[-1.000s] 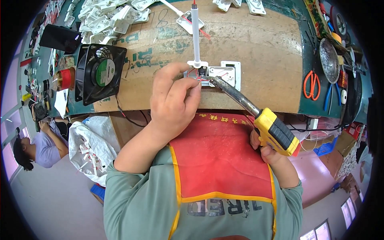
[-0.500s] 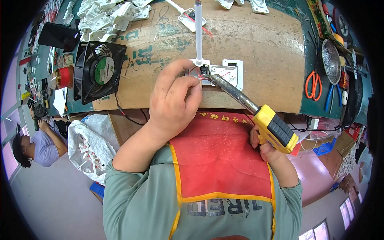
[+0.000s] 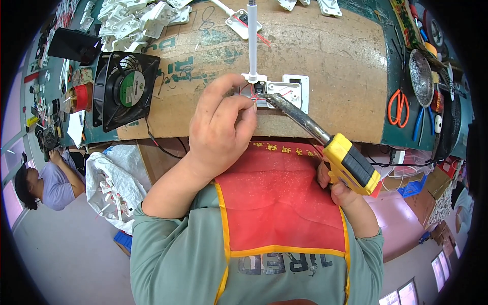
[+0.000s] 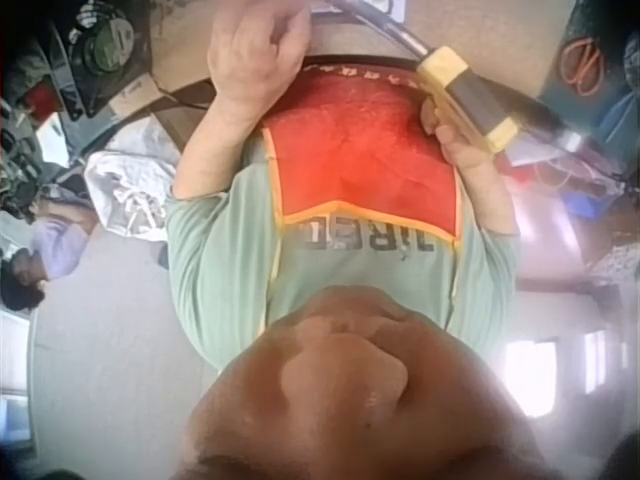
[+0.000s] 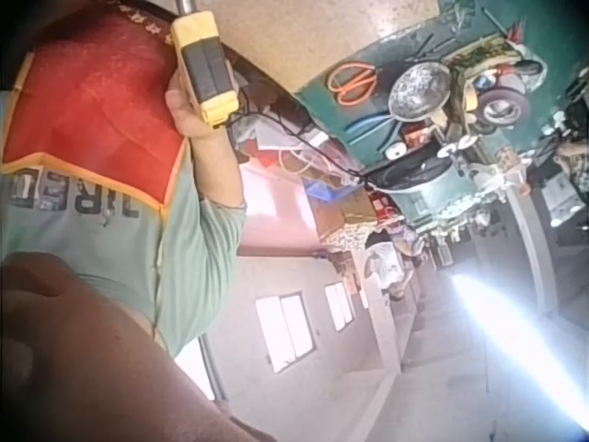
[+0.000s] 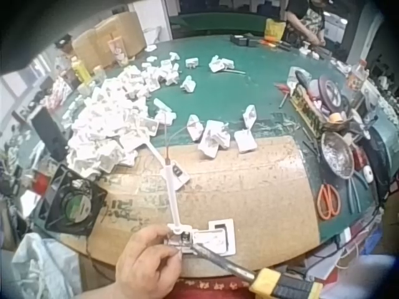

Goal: Assembling and soldering small electrical components into plastic housings on an industrial workbench.

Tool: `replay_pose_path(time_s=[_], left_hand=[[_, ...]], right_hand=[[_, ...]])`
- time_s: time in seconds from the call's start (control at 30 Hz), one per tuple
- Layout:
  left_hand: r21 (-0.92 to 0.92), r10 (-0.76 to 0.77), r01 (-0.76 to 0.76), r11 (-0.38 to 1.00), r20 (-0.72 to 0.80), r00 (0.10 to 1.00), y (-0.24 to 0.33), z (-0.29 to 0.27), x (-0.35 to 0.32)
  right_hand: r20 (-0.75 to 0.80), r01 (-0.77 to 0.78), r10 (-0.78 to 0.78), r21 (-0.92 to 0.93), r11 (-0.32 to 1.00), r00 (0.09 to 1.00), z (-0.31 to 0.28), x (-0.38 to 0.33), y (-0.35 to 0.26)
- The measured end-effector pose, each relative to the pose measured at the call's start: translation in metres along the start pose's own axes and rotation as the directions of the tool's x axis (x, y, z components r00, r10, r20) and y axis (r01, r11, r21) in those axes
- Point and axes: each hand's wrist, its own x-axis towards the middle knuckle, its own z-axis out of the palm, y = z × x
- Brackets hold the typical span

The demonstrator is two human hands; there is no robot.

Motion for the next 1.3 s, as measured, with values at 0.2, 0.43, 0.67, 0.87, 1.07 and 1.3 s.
replay_pose_path(time_s=[0.2,0.43,0.67,0.87,1.07,1.3], left_hand=[[0.004,-0.013,0.013,1.000,0.006,1.000,0.002,0.000,0.000],[0.009,-0.006,0.005,1.000,0.015,1.000,0.002,0.000,0.001],[0.012,-0.011,0.010,1.000,0.018,1.000,0.001,-0.001,-0.001],[0.002,-0.022,0.022,1.000,0.021,1.000,0.003,-0.001,0.000],[0.000,-0.022,0.022,1.000,0.025,0.999,0.002,-0.001,0.000],[0.040,-0.112,0.107,0.993,0.171,0.979,-0.003,-0.025,-0.002]], right_hand=[[0.004,0.084,-0.087,0.213,0.973,0.996,0.011,0.010,-0.006],[0.010,0.067,-0.071,0.207,0.976,0.997,0.010,0.007,-0.007],[-0.009,0.037,-0.036,0.261,0.965,0.999,0.013,0.009,-0.013],[0.012,0.008,-0.011,0.261,0.965,1.000,0.011,0.006,-0.013],[0.003,0.013,-0.014,0.264,0.965,1.000,0.010,0.004,-0.012],[-0.152,-0.030,0.082,0.318,0.948,0.985,0.006,-0.008,-0.011]])
